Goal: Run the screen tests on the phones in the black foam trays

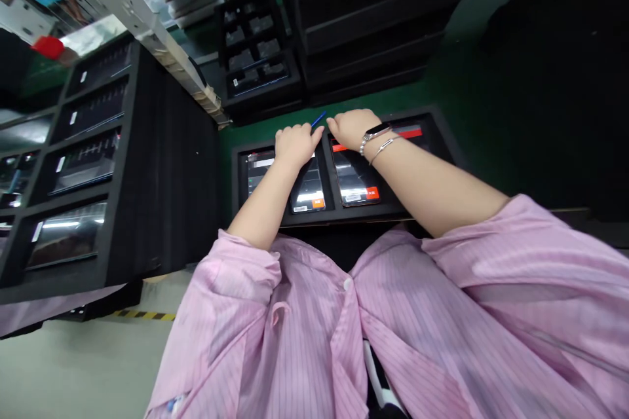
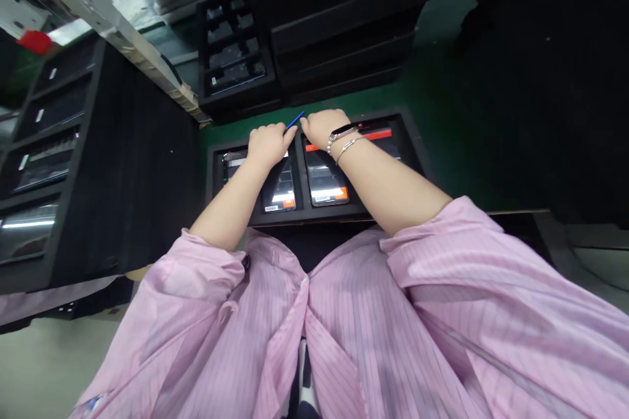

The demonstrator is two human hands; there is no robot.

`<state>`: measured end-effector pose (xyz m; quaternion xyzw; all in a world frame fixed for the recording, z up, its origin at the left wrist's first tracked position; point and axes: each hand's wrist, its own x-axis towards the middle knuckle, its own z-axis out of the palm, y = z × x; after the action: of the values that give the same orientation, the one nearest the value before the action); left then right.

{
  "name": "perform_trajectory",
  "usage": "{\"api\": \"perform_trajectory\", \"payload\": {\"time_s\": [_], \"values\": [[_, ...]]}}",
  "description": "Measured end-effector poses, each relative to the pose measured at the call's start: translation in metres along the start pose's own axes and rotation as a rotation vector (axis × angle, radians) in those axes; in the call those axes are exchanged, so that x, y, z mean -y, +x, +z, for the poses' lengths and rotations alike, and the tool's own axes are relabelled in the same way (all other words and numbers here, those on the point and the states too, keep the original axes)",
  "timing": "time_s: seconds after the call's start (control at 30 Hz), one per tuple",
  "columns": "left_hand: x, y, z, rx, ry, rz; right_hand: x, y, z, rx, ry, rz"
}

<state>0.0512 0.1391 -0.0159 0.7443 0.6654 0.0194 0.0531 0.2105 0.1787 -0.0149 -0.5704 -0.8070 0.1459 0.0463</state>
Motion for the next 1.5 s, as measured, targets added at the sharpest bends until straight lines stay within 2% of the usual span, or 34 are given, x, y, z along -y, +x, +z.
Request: {"api": "perform_trajectory", "payload": {"time_s": [0.07, 0.1, 0.17, 0.23, 0.27, 0.33, 0.4, 0.5, 0.63, 0.73, 0.83, 0.9, 0.97, 1.03, 1.1, 1.2, 1.3, 1.4, 1.5], "values": [[0.004, -0.001, -0.001, -0.024, -0.087, 0.019, -0.001, -0.005, -0.001, -0.019, 0.013, 0.01], [0.01, -0.005, -0.007, -0.078, -0.155, 0.045, -0.006, -0.011, -0.007, -0.07, 0.05, 0.014], [0.026, -0.021, -0.027, -0.26, -0.304, 0.115, -0.022, -0.031, -0.027, -0.273, 0.204, 0.001], [0.045, -0.051, -0.051, -0.441, -0.41, 0.188, -0.04, -0.066, -0.051, -0.565, 0.43, -0.069], [0.055, -0.07, -0.061, -0.503, -0.443, 0.193, -0.048, -0.088, -0.061, -0.666, 0.505, -0.123], [0.073, -0.111, -0.071, -0.518, -0.47, 0.168, -0.061, -0.136, -0.07, -0.724, 0.548, -0.159], [0.09, -0.149, -0.066, -0.492, -0.46, 0.09, -0.07, -0.176, -0.061, -0.743, 0.472, -0.121], [0.106, -0.184, -0.036, -0.429, -0.419, -0.1, -0.084, -0.209, -0.024, -0.731, 0.365, -0.126], [0.11, -0.196, 0.004, -0.384, -0.415, -0.241, -0.102, -0.213, 0.019, -0.694, 0.294, -0.09], [0.106, -0.196, 0.016, -0.431, -0.382, -0.247, -0.101, -0.212, 0.023, -0.606, 0.254, -0.067], [0.104, -0.195, 0.017, -0.466, -0.36, -0.225, -0.078, -0.215, 0.01, -0.609, 0.355, -0.05], [0.105, -0.196, 0.017, -0.469, -0.366, -0.219, -0.056, -0.214, 0.002, -0.607, 0.431, -0.09], [0.105, -0.196, 0.017, -0.466, -0.368, -0.234, -0.036, -0.21, 0.001, -0.493, 0.449, -0.181], [0.105, -0.197, 0.018, -0.47, -0.373, -0.25, -0.024, -0.203, 0.007, -0.334, 0.436, -0.253], [0.105, -0.198, 0.019, -0.482, -0.386, -0.242, -0.018, -0.197, 0.016, -0.265, 0.412, -0.262], [0.105, -0.2, 0.021, -0.482, -0.397, -0.224, -0.009, -0.191, 0.025, -0.278, 0.402, -0.249], [0.105, -0.201, 0.021, -0.472, -0.397, -0.216, 0.011, -0.188, 0.025, -0.285, 0.418, -0.345], [0.105, -0.202, 0.02, -0.46, -0.375, -0.228, 0.037, -0.179, 0.027, -0.22, 0.397, -0.491], [0.104, -0.204, 0.018, -0.422, -0.34, -0.26, 0.053, -0.167, 0.038, -0.162, 0.353, -0.518]]}}
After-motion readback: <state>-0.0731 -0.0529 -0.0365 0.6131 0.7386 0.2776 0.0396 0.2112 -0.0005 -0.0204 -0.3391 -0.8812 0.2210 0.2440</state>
